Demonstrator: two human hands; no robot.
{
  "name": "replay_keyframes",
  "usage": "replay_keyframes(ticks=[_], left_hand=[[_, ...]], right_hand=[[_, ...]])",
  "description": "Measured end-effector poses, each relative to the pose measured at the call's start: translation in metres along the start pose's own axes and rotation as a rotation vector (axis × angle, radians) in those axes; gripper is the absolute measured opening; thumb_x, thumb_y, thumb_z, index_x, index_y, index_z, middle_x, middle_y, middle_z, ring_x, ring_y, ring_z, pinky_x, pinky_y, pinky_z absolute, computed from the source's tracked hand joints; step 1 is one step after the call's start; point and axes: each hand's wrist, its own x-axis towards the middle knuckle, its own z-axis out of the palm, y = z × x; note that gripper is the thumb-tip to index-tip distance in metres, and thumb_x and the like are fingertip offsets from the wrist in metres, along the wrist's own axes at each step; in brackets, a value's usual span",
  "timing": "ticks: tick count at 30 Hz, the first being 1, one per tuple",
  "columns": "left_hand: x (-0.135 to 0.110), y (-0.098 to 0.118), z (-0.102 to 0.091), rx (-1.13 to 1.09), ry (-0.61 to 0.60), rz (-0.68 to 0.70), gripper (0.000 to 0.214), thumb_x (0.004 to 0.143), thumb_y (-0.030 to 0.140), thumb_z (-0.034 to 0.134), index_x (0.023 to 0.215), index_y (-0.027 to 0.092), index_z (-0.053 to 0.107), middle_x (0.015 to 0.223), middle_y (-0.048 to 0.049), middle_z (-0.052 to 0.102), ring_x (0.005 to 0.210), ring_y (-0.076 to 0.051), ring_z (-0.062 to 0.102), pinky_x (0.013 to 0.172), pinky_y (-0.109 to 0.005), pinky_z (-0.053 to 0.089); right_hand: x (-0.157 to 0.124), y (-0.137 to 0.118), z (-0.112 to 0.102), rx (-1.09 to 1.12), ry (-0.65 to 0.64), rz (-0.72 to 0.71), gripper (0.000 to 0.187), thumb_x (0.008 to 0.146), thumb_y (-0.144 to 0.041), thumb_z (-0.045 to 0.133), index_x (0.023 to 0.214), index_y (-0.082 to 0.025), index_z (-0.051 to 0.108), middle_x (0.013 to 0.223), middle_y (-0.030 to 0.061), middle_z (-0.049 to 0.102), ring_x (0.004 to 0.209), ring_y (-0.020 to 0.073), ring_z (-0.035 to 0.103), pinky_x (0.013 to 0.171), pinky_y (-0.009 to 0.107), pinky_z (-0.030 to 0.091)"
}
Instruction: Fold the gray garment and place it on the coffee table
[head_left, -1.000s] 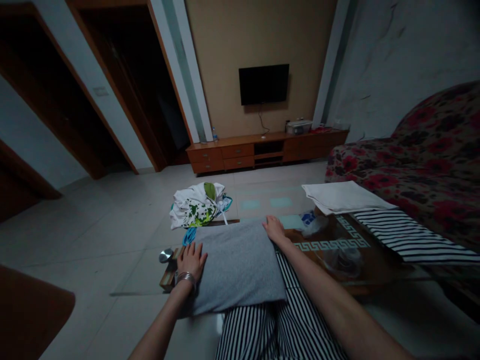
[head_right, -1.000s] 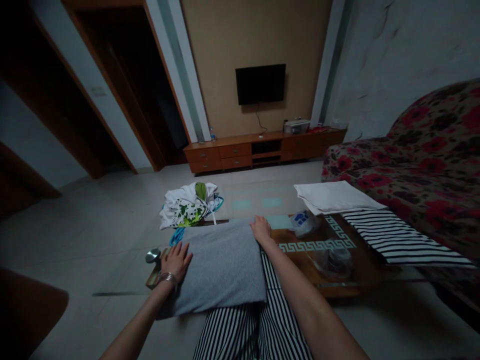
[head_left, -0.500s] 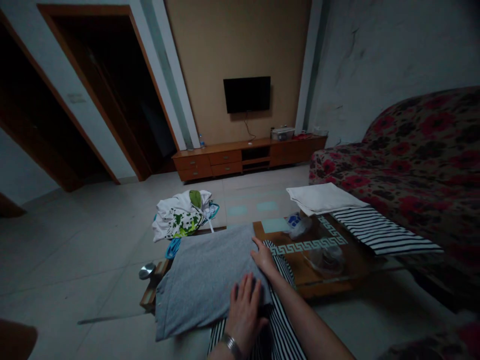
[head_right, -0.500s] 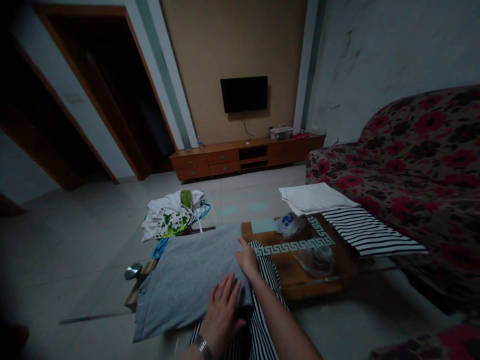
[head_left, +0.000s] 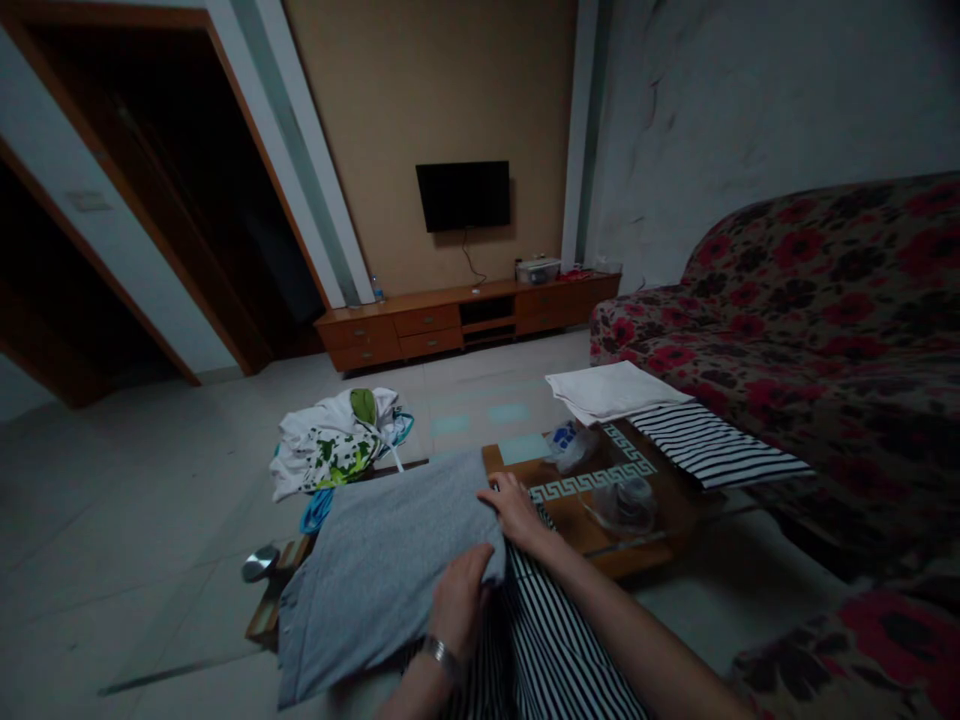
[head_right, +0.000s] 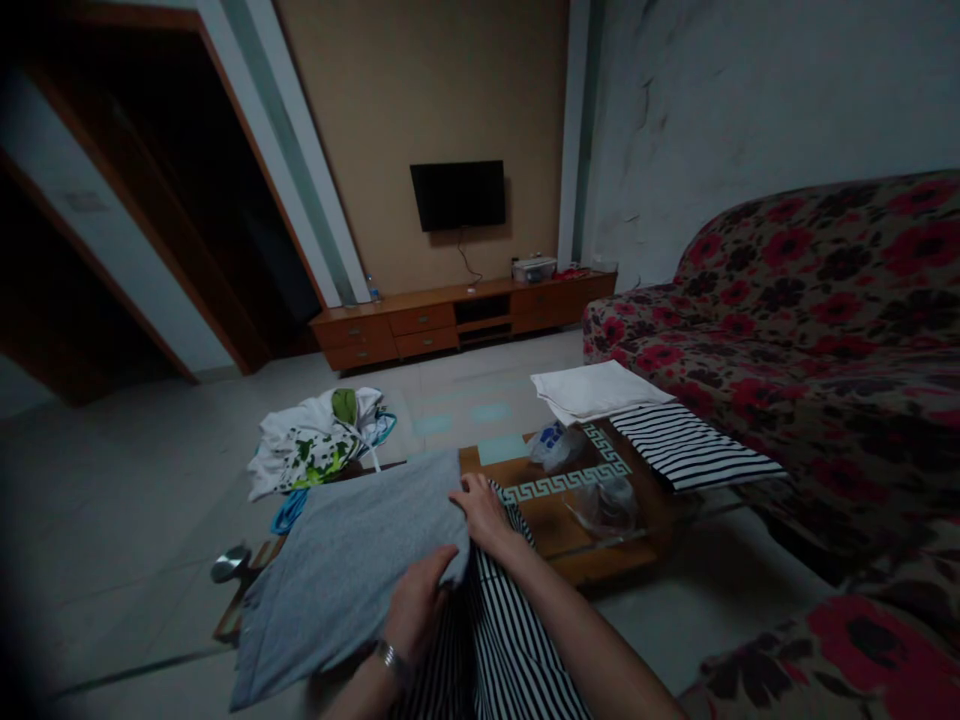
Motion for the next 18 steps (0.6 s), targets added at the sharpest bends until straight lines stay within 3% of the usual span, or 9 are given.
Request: replay_keyframes(ticks=[3,6,8,11,14,18], left_hand=[[0.015,-0.003,-0.058,-0.345,0.025,-0.074,0.041,0.082,0.020,0.037,0.116,0.016,0.059,0.106,-0.0068,0.068,0.096,-0.021,0.063,0.089,-0.036,0.048],[0.032,-0.019,-0.135,-0.619,0.111,-0.141,0.029,0.080,0.034,0.045,0.095,0.017,0.063,0.095,-0.0045,0.069,0.088,-0.022,0.062,0.078,-0.033,0.051],[0.038,-0.031,-0.187,-0.776,0.125,-0.225,0.028,0.075,0.037,0.054,0.092,0.016,0.061,0.085,-0.0042,0.068,0.076,-0.021,0.063,0.067,-0.030,0.052],[0.041,-0.039,-0.250,-0.945,0.185,-0.256,0.030,0.071,0.034,0.063,0.093,0.015,0.059,0.079,-0.0034,0.066,0.064,-0.016,0.061,0.058,-0.027,0.051],[0.044,-0.038,-0.292,-0.989,0.254,-0.156,0.030,0.071,0.030,0.067,0.095,0.015,0.060,0.080,-0.0038,0.065,0.067,-0.015,0.061,0.062,-0.027,0.052],[0.056,-0.038,-0.322,-0.923,0.404,-0.001,0.027,0.073,0.029,0.069,0.093,0.013,0.062,0.081,-0.0055,0.065,0.082,-0.019,0.062,0.079,-0.037,0.053]], right_hand=[[0.018,-0.002,-0.007,-0.014,0.006,-0.060,0.035,0.076,-0.007,0.053,0.102,-0.024,0.068,0.135,0.0082,0.045,0.126,0.0202,0.033,0.102,0.040,0.028],[0.045,-0.007,-0.025,0.170,-0.073,-0.098,0.025,0.071,-0.008,0.057,0.090,-0.017,0.069,0.112,0.0072,0.061,0.109,0.0182,0.048,0.095,0.033,0.034],[0.064,-0.015,-0.048,0.278,-0.114,-0.113,0.017,0.071,-0.014,0.057,0.085,-0.014,0.067,0.090,0.0029,0.064,0.088,0.0151,0.054,0.080,0.026,0.040],[0.091,-0.036,-0.095,0.335,-0.096,-0.166,0.015,0.074,-0.024,0.056,0.080,-0.013,0.063,0.071,-0.0027,0.057,0.068,0.0107,0.050,0.062,0.020,0.037],[0.112,-0.065,-0.149,0.274,-0.017,-0.267,0.018,0.074,-0.031,0.060,0.077,-0.013,0.062,0.067,-0.0044,0.053,0.065,0.0088,0.047,0.058,0.019,0.032],[0.127,-0.105,-0.214,0.032,0.054,-0.369,0.023,0.074,-0.033,0.063,0.083,-0.012,0.064,0.073,-0.0027,0.057,0.069,0.0081,0.050,0.062,0.019,0.031]])
